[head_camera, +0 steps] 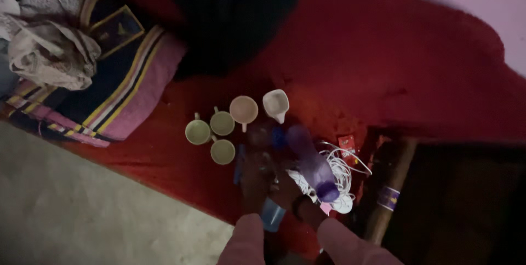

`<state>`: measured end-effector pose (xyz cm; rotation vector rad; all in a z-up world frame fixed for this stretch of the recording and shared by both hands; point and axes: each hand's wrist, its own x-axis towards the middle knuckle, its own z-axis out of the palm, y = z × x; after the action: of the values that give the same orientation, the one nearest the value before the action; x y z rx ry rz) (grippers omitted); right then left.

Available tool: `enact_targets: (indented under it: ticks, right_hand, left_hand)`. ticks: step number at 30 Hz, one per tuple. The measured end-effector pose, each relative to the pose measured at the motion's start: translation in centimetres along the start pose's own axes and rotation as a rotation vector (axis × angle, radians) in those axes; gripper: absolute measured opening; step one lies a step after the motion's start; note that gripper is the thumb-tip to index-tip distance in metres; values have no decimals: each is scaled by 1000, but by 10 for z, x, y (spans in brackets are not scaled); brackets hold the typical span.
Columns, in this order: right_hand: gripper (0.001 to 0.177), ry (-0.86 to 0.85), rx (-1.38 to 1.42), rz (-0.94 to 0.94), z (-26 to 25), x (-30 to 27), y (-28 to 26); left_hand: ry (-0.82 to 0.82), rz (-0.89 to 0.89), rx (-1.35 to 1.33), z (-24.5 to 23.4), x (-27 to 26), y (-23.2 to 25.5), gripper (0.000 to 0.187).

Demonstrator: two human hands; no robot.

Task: The person repeatedly picks up cups and glasses from a desk and places them on a nearby red surface. They also move a small decorative item and a pen from the desk to the same surface. The person occasionally types on the keyboard between handling items.

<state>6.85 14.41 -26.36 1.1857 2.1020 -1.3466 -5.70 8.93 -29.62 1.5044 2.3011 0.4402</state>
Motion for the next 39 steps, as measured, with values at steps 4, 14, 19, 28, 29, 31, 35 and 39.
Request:
enact_targets:
  ticks: [4, 14, 19, 28, 29, 31, 35, 39]
  right_hand:
    - [78, -75, 661, -180, 9, 4, 3]
    - [82, -38, 335, -88, 0, -4, -10]
    - [45, -30, 414, -14, -7, -7, -17]
    - [72, 198, -60, -384, -44, -57, -43]
    - [73, 228, -117, -357, -47, -65, -47]
    - [71, 321, -193, -343, -54, -80, -52]
    - [67, 522, -245, -372, -68, -97, -57]
    - [67, 683, -416, -402, -84, -111, -50]
  left_hand:
    - [74, 16, -79, 16, -2, -3, 40]
    - [-57, -168, -127, 55, -12, -21, 50]
    - [-110, -10, 144, 58, -21, -23, 47]
    - [122, -221, -221, -72, -27, 27, 57]
    - [187, -132, -146, -85, -29, 30, 52]
    - [279, -13, -64, -105, -32, 36, 49]
    - [298, 81, 16, -138, -42, 41, 50]
    - [244, 43, 106, -159, -56, 58, 58]
